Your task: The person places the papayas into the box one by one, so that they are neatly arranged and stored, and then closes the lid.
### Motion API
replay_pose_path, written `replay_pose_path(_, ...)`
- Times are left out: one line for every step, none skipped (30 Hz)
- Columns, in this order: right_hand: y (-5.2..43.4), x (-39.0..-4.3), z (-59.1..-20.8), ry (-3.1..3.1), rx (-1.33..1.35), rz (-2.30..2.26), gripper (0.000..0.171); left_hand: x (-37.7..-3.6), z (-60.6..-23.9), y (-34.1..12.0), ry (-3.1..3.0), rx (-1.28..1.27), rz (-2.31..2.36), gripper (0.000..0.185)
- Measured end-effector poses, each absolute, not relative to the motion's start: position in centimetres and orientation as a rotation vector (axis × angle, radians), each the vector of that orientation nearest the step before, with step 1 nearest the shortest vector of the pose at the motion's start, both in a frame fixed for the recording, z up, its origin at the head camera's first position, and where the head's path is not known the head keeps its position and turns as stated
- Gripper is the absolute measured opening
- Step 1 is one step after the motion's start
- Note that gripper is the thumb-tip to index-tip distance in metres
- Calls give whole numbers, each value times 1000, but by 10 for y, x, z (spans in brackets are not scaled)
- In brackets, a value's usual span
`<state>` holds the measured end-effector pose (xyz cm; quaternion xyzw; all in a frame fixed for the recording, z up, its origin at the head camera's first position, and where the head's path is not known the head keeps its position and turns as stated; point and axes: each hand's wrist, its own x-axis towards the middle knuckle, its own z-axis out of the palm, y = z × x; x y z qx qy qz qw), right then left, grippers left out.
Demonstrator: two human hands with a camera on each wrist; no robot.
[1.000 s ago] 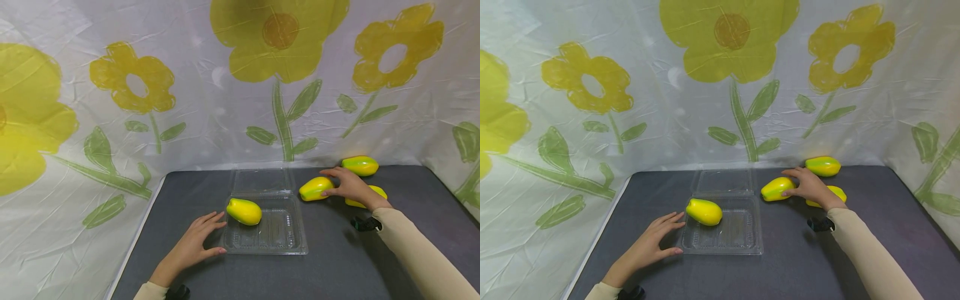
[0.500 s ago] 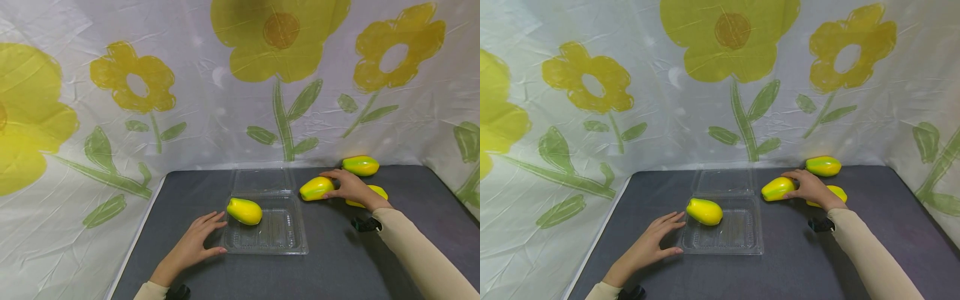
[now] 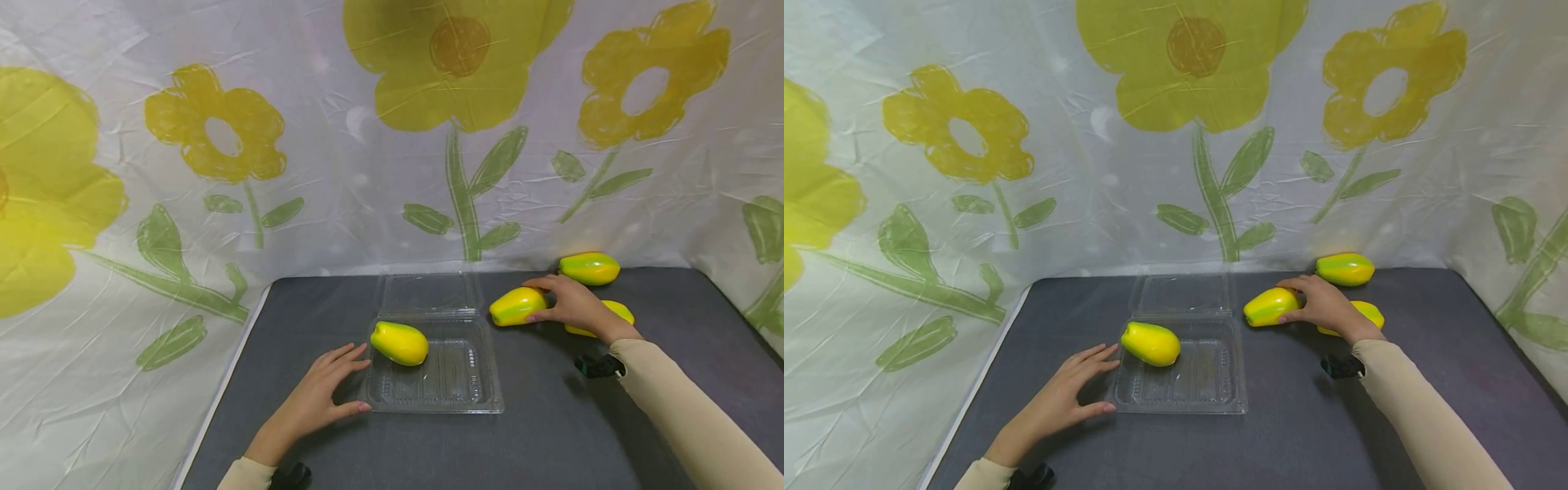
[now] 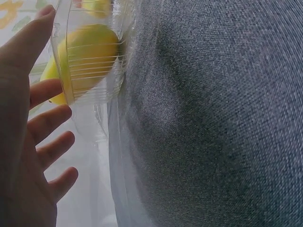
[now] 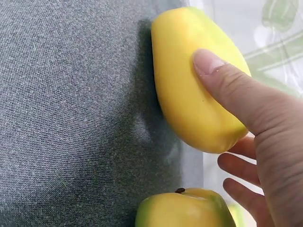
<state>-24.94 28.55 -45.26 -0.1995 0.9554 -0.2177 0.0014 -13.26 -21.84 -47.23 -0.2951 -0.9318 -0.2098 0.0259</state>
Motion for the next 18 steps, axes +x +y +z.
replay_pose_path(286,-249,-452,3001,-627,-680,75,-133,-472,-218,-2878,-914,-647,78)
replay_pose_path(286,-249,-452,3001,-627,-682,75,-133,-472,-218,-2876,-916,-647,78)
replay_pose_path(286,-249,-451,3001,-627,-683,76,-133,-472,-218,-2875,-916,-644,78)
replay_pose_path(286,-249,-451,3001,-626,-684,76,-133,-472,-218,-2875,-917,-642,78)
replay_pose_path(286,-249,-450,3003,-623,-685,76,-133,-472,-218,-2876,-917,-639,78)
replay_pose_path(286,-249,-450,3003,-620,-685,76,-133,-472,-218,-2879,-916,-638,78)
replay_pose_path(286,-249,-450,3005,-621,-684,77,-133,-472,-218,-2881,-915,-639,78)
replay_pose_path(286,-248,-450,3005,-619,-685,77,-133,-472,-218,-2885,-912,-639,78)
replay_pose_path(286,-248,-449,3006,-621,-684,77,-133,-472,-218,-2889,-909,-640,78)
replay_pose_path(286,-248,-449,3007,-621,-686,78,-133,-472,-218,-2894,-906,-643,78)
replay_pose_path(286,-247,-449,3008,-623,-685,78,-133,-472,-218,-2898,-904,-645,79)
replay_pose_path(286,-247,-449,3009,-623,-685,78,-133,-472,-218,-2901,-902,-646,79)
replay_pose_path(286,-246,-448,3013,-626,-682,78,-133,-471,-218,-2904,-900,-645,79)
replay_pose_path(286,-246,-448,3017,-628,-682,78,-133,-471,-218,-2906,-898,-646,78)
replay_pose_path(286,-245,-448,3022,-629,-680,78,-133,-471,-218,-2907,-898,-645,78)
replay_pose_path(286,-244,-448,3027,-630,-678,78,-133,-471,-218,-2910,-897,-643,78)
replay_pose_path(286,-244,-448,3034,-633,-674,78,-133,-471,-218,-2911,-896,-642,78)
replay_pose_path(286,-243,-448,3041,-635,-671,78,-133,-471,-217,-2913,-895,-640,78)
